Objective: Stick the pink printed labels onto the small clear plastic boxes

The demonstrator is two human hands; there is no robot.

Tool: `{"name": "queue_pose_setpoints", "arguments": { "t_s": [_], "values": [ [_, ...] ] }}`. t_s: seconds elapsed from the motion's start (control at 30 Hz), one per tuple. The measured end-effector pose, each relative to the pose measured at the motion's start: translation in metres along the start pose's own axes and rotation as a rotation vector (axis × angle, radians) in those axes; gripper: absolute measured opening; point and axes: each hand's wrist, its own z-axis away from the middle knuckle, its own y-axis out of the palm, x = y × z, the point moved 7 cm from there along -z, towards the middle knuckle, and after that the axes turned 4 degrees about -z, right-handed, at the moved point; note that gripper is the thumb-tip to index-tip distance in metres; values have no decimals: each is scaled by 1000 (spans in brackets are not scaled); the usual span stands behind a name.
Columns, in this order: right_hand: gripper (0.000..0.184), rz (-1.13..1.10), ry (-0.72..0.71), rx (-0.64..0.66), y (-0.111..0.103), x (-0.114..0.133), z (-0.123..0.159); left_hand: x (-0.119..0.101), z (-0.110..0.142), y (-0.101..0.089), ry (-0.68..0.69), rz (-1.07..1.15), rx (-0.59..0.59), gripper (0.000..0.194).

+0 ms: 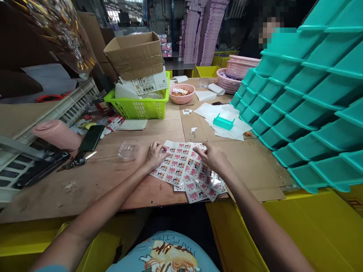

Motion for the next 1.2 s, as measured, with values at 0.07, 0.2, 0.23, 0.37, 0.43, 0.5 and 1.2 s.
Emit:
{"name": "queue_pose_setpoints", "arguments": {
  "t_s": [0.07, 0.2, 0.23, 0.37, 0.43, 0.5, 1.2],
  "values": [
    [52, -49, -35, 1, 23, 9, -24, -2, 7, -2, 9, 18, -47, 25],
    [66, -168, -249, -35, 35, 30, -42, -12, -2, -29, 78, 101, -93, 65],
    [68, -247, -342, 8, 32, 38, -41, -15, -6, -37, 103, 168, -69, 69],
    [70, -624, -525, 344, 15, 57, -40, -27, -12, -52, 35, 612, 221, 38],
    [67, -709, -473, 323, 6, 56, -47, -31, -5, -50, -77, 819, 302, 32],
    [54, -635, -450, 65, -5, 55, -50, -32, 6, -46, -187, 1004, 267, 30],
    [12, -513, -547, -246, 51, 95, -7, -31, 52, -32, -368, 1305, 40, 23]
  ]
}}
